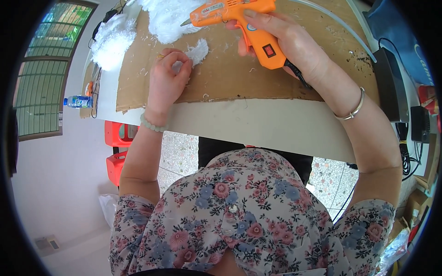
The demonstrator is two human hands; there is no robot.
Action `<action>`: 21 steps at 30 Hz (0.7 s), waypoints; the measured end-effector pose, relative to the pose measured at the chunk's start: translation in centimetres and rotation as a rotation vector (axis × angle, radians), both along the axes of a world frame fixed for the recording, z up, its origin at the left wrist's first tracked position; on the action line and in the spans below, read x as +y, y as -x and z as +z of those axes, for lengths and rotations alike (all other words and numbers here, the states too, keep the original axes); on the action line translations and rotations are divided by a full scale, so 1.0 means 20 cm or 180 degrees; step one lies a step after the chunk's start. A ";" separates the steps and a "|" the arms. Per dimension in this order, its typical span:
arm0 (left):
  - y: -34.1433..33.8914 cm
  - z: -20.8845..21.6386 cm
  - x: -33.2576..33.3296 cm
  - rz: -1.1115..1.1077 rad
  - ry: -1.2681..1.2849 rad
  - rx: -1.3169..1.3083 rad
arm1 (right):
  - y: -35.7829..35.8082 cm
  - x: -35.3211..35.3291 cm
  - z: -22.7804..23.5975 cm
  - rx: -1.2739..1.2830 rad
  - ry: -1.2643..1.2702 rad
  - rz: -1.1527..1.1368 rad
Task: Assembling craft items by gluing white cotton stuffing onto a base using a hot glue gun.
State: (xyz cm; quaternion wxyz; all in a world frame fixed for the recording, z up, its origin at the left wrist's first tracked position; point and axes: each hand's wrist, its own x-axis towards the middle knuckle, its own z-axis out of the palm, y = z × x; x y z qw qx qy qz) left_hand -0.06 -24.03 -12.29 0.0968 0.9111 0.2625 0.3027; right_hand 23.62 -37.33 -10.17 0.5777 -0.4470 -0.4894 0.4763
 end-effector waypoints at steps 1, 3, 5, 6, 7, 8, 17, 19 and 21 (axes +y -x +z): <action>0.01 -0.01 0.01 0.0005 -0.0002 0.0004 | 0.00 0.00 0.00 0.0004 -0.0002 0.0005; 0.01 -0.01 0.02 0.0195 0.0320 0.0117 | -0.02 0.00 0.00 -0.0056 0.0026 0.0102; 0.00 -0.01 0.01 0.0235 0.0300 0.0084 | 0.00 0.00 0.00 -0.0003 0.0023 0.0044; 0.00 -0.01 0.01 0.0275 0.0282 0.0051 | 0.00 0.00 0.00 0.0051 0.0023 -0.0013; -0.01 0.00 0.01 0.0276 0.0280 0.0053 | 0.00 0.00 0.00 0.0053 0.0021 -0.0013; -0.01 0.01 0.00 0.0343 0.0319 -0.0053 | 0.00 0.00 0.00 0.0077 0.0053 0.0010; -0.04 0.05 -0.04 0.0340 -0.0193 0.0004 | -0.02 -0.01 0.01 -0.0052 0.0084 0.0028; -0.06 0.05 -0.06 0.0155 -0.0695 0.0161 | -0.02 -0.02 0.01 -0.0091 0.0050 0.0011; -0.07 0.05 -0.07 -0.0031 -0.1133 0.0336 | -0.02 -0.01 0.00 -0.0134 0.0020 -0.0031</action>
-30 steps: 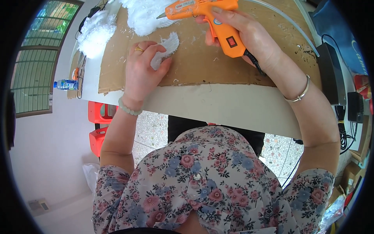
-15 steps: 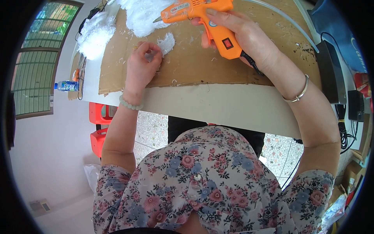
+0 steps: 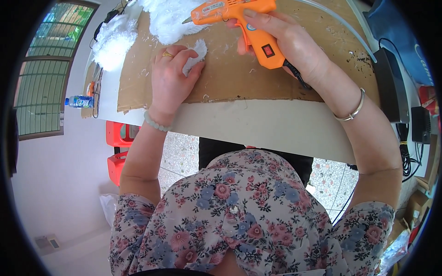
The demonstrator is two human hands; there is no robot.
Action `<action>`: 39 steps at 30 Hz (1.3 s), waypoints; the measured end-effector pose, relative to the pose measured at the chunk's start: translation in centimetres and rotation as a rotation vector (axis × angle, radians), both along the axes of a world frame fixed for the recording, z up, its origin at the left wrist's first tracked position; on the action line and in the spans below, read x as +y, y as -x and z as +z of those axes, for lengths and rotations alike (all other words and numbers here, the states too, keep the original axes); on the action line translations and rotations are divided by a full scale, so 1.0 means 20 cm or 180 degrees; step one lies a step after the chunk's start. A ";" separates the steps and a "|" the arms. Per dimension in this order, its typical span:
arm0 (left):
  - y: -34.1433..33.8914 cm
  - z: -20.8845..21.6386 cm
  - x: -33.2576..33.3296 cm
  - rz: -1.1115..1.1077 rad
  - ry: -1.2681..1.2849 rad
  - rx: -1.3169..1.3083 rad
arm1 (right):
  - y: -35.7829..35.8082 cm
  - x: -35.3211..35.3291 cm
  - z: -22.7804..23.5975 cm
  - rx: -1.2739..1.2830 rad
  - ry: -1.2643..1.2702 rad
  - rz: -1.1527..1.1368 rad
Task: Assembling craft items by gluing white cotton stuffing onto a base using a hot glue gun.
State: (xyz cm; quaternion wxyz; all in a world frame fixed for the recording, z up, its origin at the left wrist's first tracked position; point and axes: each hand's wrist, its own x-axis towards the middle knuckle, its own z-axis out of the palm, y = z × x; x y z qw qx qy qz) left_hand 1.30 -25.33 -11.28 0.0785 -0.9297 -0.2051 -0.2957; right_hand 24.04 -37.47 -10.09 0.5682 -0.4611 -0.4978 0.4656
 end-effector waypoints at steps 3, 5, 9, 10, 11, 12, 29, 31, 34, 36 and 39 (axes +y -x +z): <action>-0.01 0.00 0.02 -0.0229 -0.0476 0.0171 | 0.00 0.01 -0.01 0.0142 -0.0074 0.0028; -0.02 0.00 0.02 -0.0197 -0.0529 0.0241 | -0.01 0.01 -0.02 0.0096 -0.0045 0.0034; -0.01 -0.04 0.06 -0.0001 0.0432 -0.0190 | -0.01 0.01 -0.02 0.0073 -0.0016 0.0000; 0.00 -0.05 0.06 0.0002 0.0430 -0.0186 | -0.01 0.01 -0.02 0.0076 -0.0018 0.0002; 0.01 -0.05 0.07 0.0226 0.1206 -0.0403 | -0.01 0.01 -0.02 0.0053 -0.0005 0.0003; 0.02 -0.06 0.07 0.0453 0.1983 -0.0619 | -0.02 0.01 -0.02 0.0029 0.0007 0.0004; 0.05 0.00 0.14 0.0609 0.2694 -0.0370 | -0.02 0.01 -0.01 0.0063 -0.0022 0.0011; 0.04 0.01 0.15 0.0762 0.2988 -0.0297 | -0.02 0.01 -0.01 0.0032 -0.0039 0.0047; 0.04 0.02 0.15 0.0603 0.2761 -0.0514 | -0.02 0.01 -0.02 0.0061 -0.0108 0.0101; 0.02 0.01 0.12 0.0299 0.1432 -0.0263 | -0.02 0.01 -0.02 0.0061 -0.0127 0.0057; -0.04 0.03 0.08 0.0075 0.0323 -0.0015 | -0.02 0.01 -0.01 0.0039 -0.0111 0.0017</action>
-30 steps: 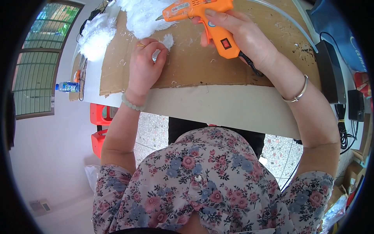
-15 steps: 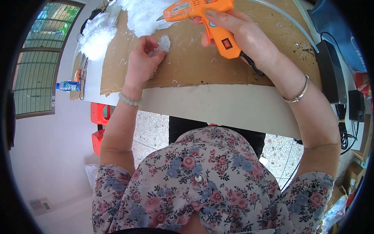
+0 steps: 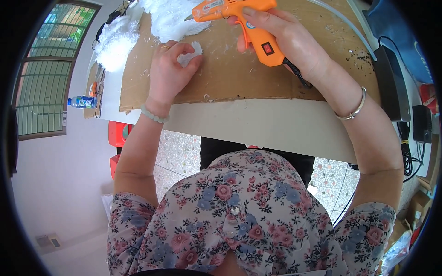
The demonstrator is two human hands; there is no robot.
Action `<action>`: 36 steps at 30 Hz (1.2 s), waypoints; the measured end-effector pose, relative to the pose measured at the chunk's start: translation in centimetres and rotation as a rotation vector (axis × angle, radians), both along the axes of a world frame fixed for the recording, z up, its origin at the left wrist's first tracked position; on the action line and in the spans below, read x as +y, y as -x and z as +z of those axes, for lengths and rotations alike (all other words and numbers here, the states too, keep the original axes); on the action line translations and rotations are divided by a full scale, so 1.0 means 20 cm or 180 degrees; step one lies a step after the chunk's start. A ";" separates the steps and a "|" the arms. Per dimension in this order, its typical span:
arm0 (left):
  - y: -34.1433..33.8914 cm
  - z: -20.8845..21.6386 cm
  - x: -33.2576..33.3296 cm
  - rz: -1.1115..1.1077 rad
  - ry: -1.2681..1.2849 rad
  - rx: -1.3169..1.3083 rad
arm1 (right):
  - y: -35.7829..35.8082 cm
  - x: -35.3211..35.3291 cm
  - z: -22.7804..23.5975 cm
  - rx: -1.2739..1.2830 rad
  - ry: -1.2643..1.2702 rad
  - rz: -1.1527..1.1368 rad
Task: Assembling craft items by gluing white cotton stuffing onto a base using a hot glue gun.
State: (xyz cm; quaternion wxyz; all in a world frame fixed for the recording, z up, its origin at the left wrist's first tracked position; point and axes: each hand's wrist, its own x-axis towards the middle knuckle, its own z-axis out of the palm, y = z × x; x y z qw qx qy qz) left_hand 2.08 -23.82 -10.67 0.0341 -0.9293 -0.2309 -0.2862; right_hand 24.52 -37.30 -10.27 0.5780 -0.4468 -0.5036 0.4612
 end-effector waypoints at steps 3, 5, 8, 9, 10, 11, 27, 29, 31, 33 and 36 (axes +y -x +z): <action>-0.05 -0.03 0.00 -0.0010 -0.0284 0.0158 | 0.00 0.00 0.00 0.0016 -0.0023 -0.0048; -0.05 -0.06 0.04 0.0020 -0.0381 0.0229 | 0.00 0.00 0.00 -0.0002 -0.0023 -0.0051; -0.03 -0.08 0.05 0.0113 0.0070 0.0046 | -0.01 0.01 0.00 -0.0008 -0.0015 -0.0044; -0.02 -0.08 0.04 0.0190 0.0614 -0.0209 | -0.01 0.01 -0.01 0.0002 -0.0012 -0.0021; -0.02 -0.09 0.04 0.0180 0.0619 -0.0204 | -0.01 0.01 -0.01 0.0007 -0.0008 -0.0032; -0.01 -0.10 0.03 0.0325 0.0918 -0.0396 | -0.01 0.01 -0.01 0.0003 -0.0008 -0.0026; 0.00 -0.02 0.08 0.0047 0.1472 0.0102 | -0.02 0.00 0.00 0.0015 0.0107 -0.0131; 0.01 -0.03 0.11 -0.0126 0.1330 0.0236 | -0.01 -0.01 0.01 0.0039 0.0098 -0.0146; 0.02 -0.02 0.12 -0.0295 0.1190 0.0370 | -0.01 -0.01 0.01 0.0063 0.0090 -0.0158; 0.03 -0.01 0.11 -0.0293 0.1290 0.0429 | -0.02 0.00 -0.01 -0.0026 0.0070 -0.0062; 0.06 -0.02 0.13 -0.0655 0.0502 0.0563 | -0.02 0.00 -0.01 -0.0031 0.0089 -0.0086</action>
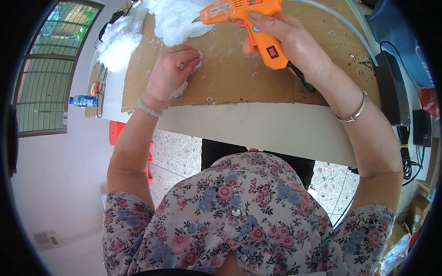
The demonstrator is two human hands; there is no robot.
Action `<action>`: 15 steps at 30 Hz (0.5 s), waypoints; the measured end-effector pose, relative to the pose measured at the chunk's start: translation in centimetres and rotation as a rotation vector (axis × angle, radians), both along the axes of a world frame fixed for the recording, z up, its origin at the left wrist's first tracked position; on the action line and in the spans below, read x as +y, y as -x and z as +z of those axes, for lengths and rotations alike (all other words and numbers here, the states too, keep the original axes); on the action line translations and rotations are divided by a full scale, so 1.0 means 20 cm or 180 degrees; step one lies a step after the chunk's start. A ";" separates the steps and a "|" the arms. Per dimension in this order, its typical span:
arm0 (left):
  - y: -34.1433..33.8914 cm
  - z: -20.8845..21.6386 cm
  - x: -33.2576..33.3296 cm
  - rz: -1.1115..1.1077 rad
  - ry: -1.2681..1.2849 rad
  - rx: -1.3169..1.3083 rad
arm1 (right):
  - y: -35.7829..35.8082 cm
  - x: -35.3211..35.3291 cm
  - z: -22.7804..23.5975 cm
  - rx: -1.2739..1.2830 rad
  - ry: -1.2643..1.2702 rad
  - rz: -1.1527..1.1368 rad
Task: Assembling craft items by gluing white cotton stuffing onto a base using a hot glue gun.
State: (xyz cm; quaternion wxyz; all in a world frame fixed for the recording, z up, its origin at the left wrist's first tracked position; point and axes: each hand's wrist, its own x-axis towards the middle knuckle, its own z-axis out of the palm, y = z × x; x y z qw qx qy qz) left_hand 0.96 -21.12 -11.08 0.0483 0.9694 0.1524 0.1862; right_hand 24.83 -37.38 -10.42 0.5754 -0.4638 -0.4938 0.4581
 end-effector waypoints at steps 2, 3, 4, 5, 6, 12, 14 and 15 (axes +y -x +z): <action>0.00 0.00 0.00 -0.0106 -0.0184 -0.0010 | -0.01 0.00 -0.01 -0.0047 0.0008 0.0021; 0.00 0.01 0.00 -0.0214 -0.0373 -0.0018 | -0.01 0.00 -0.01 -0.0091 0.0013 0.0039; 0.00 0.02 -0.01 -0.0210 -0.0367 -0.0022 | -0.01 0.00 0.00 -0.0095 0.0019 0.0042; 0.00 0.03 -0.02 -0.0203 -0.0412 0.0028 | 0.00 0.00 0.00 -0.0063 0.0016 0.0023; 0.00 0.04 -0.03 -0.0195 -0.0458 0.0078 | 0.00 0.00 0.01 -0.0031 0.0014 0.0003; 0.05 0.06 -0.06 -0.0372 -0.0322 -0.0011 | 0.01 0.00 0.01 0.0057 0.0021 -0.0017; 0.06 0.05 -0.05 -0.0397 -0.0272 -0.0064 | 0.00 0.00 0.00 0.0004 0.0039 0.0021; 0.06 0.05 -0.04 -0.0428 -0.0226 -0.0115 | 0.00 0.00 0.00 -0.0048 0.0053 0.0052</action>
